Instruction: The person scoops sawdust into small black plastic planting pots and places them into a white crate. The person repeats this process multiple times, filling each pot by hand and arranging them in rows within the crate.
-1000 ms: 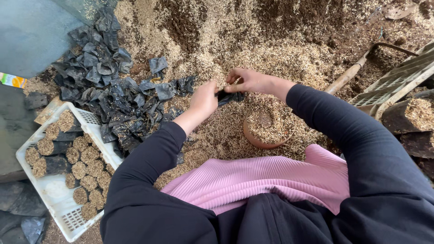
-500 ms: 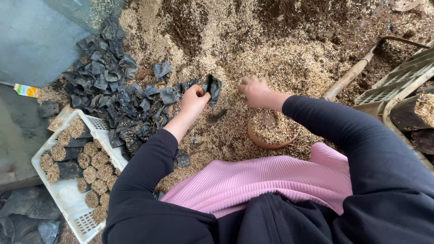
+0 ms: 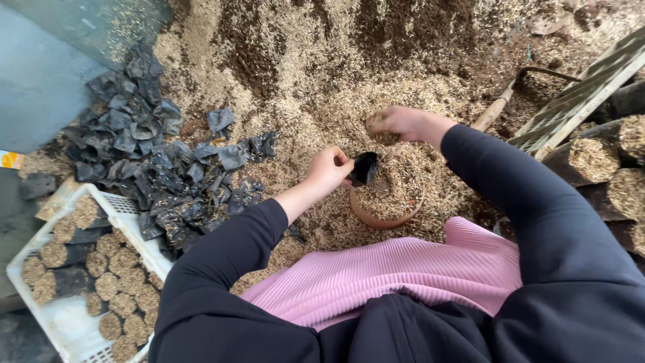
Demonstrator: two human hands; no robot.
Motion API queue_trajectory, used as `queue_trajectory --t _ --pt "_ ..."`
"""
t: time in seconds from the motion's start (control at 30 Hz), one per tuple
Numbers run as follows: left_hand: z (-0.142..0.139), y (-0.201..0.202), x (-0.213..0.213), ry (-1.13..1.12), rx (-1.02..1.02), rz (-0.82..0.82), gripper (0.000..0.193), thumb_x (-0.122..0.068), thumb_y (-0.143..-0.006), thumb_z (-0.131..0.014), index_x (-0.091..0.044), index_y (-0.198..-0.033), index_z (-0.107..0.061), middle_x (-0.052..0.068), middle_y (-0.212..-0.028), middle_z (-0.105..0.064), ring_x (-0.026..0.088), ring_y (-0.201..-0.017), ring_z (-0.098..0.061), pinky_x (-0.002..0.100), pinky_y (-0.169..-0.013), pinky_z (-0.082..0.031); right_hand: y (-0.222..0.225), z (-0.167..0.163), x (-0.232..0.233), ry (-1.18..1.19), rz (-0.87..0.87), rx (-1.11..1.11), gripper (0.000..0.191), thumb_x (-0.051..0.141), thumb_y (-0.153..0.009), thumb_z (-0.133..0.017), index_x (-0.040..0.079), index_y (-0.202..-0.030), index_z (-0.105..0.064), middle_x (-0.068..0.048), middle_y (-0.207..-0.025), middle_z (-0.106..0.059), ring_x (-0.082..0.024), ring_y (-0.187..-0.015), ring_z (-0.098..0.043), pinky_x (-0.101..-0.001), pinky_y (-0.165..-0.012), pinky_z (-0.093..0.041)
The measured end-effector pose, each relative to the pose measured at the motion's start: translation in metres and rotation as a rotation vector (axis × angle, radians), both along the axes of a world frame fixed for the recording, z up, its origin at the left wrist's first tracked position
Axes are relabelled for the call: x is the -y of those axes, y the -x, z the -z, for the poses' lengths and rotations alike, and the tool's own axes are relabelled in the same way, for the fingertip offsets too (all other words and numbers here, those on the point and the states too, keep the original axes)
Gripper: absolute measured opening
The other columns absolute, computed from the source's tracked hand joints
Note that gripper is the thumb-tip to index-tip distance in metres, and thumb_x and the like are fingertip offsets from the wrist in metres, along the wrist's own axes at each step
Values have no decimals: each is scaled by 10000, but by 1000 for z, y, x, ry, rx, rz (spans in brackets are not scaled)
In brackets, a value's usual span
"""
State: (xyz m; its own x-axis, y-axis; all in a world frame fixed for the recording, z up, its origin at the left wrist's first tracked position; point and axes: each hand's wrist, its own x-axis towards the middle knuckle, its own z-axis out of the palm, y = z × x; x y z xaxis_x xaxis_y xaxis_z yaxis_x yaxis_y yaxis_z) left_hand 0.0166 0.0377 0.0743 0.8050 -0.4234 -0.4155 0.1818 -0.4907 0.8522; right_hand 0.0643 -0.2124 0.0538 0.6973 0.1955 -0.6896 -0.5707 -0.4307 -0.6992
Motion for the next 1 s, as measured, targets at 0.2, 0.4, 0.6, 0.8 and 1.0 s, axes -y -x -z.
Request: queue_trajectory --t 0.2,0.4,0.6,0.8,1.0 --pt "22 8 22 -117 190 56 151 -74 -883 -721 51 -900 -638 177 -850 -721 304 -794 -779 324 -621 -605 40 -26 -17 -35 54 275 623 131 -909 -668 172 -1461 -382 -194 -1402 -502 -293 -1115 -611 -384 -976 -571" --pt "10 15 25 99 -107 -80 120 -1 -920 -554 59 -1021 -582 205 -1035 -693 299 -886 -779 305 -705 -633 77 -59 -54 36 23 239 543 131 -971 -607 -26 -1400 -314 -260 -1313 -522 -319 -1078 -651 -397 -950 -603" --pt "0 15 19 -129 94 5 113 -73 -936 -608 4 -1017 -624 182 -970 -729 261 -805 -774 301 -666 -619 98 -89 -68 532 -723 591 585 90 -894 -640 37 -1344 -270 -215 -1201 -508 -337 -1034 -600 -475 -948 -522" --pt "15 20 13 -145 118 52 118 -82 -882 -668 -3 -944 -606 127 -888 -689 189 -733 -724 308 -625 -630 89 -85 -55 783 -1152 473 614 81 -863 -650 106 -1412 -376 -54 -972 -697 -238 -956 -642 -411 -963 -320" --pt "16 17 14 -287 476 171 162 -51 -775 -756 9 -815 -611 130 -864 -601 250 -754 -609 377 -676 -515 79 -99 -50 765 -1202 543 305 211 -909 -669 224 -1213 -641 67 -954 -663 -163 -1051 -479 -397 -908 -291"
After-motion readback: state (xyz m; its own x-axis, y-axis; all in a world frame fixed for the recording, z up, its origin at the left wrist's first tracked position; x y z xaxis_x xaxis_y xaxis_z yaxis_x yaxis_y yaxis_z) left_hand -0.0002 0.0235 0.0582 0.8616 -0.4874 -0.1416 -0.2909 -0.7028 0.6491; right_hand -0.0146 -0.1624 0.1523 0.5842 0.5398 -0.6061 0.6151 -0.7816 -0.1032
